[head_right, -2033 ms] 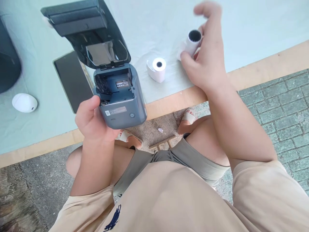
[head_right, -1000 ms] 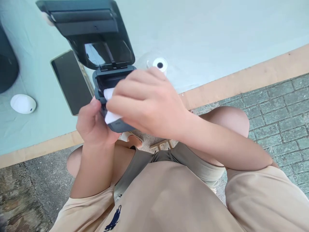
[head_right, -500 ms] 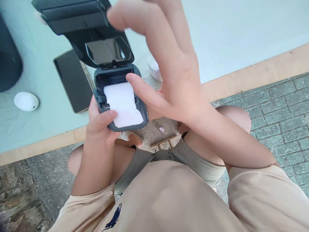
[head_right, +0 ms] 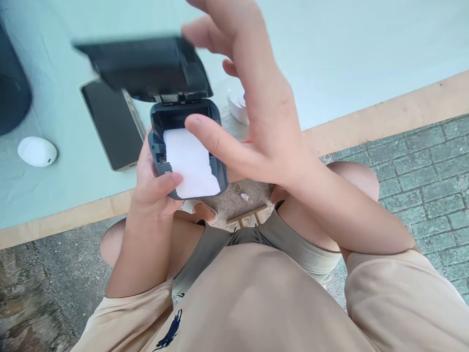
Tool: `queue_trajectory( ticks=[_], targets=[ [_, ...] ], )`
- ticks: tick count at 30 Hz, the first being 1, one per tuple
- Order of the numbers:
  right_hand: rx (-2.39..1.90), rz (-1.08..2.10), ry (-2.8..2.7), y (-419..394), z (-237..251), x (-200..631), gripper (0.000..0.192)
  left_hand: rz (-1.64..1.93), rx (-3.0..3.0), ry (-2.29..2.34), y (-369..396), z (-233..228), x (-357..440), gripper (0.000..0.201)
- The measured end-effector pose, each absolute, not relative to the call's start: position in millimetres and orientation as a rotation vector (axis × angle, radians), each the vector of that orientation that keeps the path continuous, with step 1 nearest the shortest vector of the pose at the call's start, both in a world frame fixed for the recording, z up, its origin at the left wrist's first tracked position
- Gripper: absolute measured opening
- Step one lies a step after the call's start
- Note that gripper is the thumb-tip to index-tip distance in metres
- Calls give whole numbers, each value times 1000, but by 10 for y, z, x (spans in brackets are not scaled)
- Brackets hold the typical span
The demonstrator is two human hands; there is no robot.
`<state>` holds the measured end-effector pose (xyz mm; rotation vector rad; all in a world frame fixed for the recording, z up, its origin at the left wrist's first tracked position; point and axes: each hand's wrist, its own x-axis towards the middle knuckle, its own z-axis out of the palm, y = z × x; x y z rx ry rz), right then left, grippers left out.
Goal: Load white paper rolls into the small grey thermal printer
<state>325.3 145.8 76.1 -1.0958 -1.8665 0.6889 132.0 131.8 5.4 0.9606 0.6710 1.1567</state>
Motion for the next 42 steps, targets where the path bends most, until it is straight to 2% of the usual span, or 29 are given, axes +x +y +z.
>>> queue_trajectory(
  ticks=[2, 6, 9, 12, 16, 22, 27, 34, 42],
  targets=[
    [-1055, 638, -1837, 1439, 758, 3237, 51, 1170, 967, 669, 1317, 29, 1311, 67],
    [-950, 548, -2013, 1420, 730, 3199, 40, 1163, 960, 637, 1295, 54, 1304, 78],
    [-991, 552, -2130, 1412, 713, 3165, 28, 1174, 936, 605, 1291, 86, 1311, 67],
    [-957, 726, -2148, 1399, 719, 3150, 21, 1142, 923, 570, 1293, 126, 1325, 57],
    [-906, 885, -2147, 1407, 709, 3165, 21, 1118, 896, 668, 1271, 213, 1328, 48],
    [-810, 896, -2183, 1470, 618, 3210, 20, 1082, 870, 841, 1242, 316, 1308, 37],
    [-771, 787, -2218, 1489, 581, 3232, 21, 1099, 857, 792, 1236, 336, 1372, 40],
    [-954, 588, -2107, 1398, 610, 3218, 21, 1189, 598, 812, 1261, 381, 1465, 46],
    [-978, 648, -2135, 1373, 677, 3203, 24, 1213, 591, 861, 1266, 307, 1415, 41]
  ],
)
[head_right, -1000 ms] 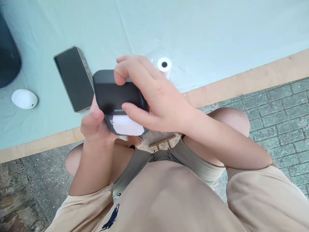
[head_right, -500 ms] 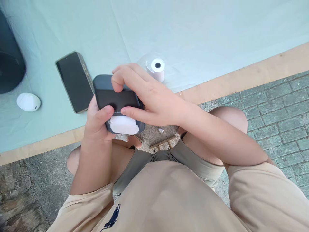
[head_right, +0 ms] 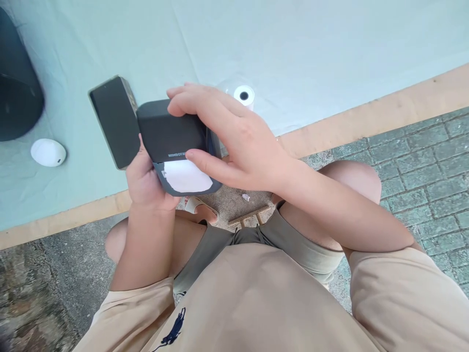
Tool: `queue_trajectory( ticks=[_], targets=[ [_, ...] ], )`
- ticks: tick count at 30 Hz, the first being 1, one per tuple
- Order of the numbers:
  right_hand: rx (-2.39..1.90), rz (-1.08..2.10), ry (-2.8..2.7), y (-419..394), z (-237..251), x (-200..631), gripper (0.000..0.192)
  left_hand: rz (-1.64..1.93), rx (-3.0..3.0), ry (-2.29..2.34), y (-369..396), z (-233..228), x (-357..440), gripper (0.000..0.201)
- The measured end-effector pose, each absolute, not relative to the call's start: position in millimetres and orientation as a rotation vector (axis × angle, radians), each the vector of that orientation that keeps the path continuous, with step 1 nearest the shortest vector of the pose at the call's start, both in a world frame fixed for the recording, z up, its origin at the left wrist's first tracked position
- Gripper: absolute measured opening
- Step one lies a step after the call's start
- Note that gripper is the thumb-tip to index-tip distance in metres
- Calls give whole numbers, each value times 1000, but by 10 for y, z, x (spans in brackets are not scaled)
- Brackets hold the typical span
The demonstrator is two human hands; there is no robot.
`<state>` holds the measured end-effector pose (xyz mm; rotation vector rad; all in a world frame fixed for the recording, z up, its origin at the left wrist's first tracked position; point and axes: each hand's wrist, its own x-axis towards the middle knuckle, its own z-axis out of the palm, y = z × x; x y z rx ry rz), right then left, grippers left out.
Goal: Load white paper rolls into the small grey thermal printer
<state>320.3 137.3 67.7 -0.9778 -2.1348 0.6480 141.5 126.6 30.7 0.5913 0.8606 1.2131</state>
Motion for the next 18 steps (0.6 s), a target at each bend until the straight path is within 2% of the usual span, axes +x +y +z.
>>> queue_trajectory(
  ticks=[9, 15, 18],
  targets=[
    [-1042, 641, -2147, 1346, 741, 3170, 24, 1243, 644, 976, 1269, 209, 1386, 22],
    [-1049, 574, -2241, 1322, 777, 3178, 30, 1206, 585, 971, 1291, 279, 1403, 21],
    [-1101, 342, -2178, 1318, 807, 3197, 34, 1194, 655, 882, 1307, 339, 1430, 31]
  ],
)
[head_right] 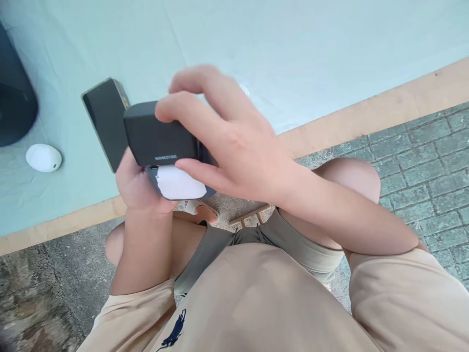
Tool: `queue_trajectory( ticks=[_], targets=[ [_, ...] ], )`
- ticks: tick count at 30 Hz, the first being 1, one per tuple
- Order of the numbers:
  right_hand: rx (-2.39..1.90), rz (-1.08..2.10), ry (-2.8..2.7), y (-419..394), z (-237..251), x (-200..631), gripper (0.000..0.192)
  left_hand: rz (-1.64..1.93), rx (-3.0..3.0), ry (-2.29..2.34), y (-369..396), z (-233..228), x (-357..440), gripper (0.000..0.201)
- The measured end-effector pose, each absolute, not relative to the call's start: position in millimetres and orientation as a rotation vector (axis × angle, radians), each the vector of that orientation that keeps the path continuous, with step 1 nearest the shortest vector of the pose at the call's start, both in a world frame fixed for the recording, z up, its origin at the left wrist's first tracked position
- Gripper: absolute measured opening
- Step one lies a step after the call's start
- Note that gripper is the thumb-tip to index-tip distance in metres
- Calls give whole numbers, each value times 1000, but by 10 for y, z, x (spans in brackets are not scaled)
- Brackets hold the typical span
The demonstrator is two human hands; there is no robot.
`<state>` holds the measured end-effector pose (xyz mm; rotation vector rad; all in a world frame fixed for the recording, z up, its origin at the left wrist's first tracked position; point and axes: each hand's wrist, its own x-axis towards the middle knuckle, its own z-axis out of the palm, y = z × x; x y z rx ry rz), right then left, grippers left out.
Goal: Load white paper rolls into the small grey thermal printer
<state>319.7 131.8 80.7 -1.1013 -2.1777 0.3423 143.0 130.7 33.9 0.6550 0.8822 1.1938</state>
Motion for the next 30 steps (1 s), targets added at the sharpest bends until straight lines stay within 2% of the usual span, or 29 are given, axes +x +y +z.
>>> queue_trajectory(
  ticks=[3, 5, 8, 11, 17, 21, 25, 30],
  targets=[
    [-1237, 209, -2032, 1296, 872, 3217, 23, 1176, 724, 816, 1307, 354, 1431, 31],
    [-1339, 325, -1939, 1280, 919, 3232, 17, 1110, 746, 781, 1298, 340, 1414, 26],
    [-1349, 467, -1840, 1284, 943, 3250, 13, 1045, 737, 779, 1282, 313, 1385, 33],
    [-1322, 378, -1963, 1333, 918, 3224, 18, 1051, 731, 765, 1272, 301, 1377, 34],
    [-1903, 308, -2408, 1393, 965, 3066, 24, 1043, 800, 720, 1261, 295, 1395, 26],
    [-1878, 244, -2449, 1359, 952, 3055, 26, 1050, 835, 707, 1258, 281, 1391, 25],
    [-1798, 289, -2515, 1359, 906, 3066, 17, 1055, 798, 751, 1252, 268, 1388, 26],
    [-1697, 322, -2523, 1386, 924, 3099, 18, 1043, 786, 707, 1241, 262, 1393, 28]
  ],
)
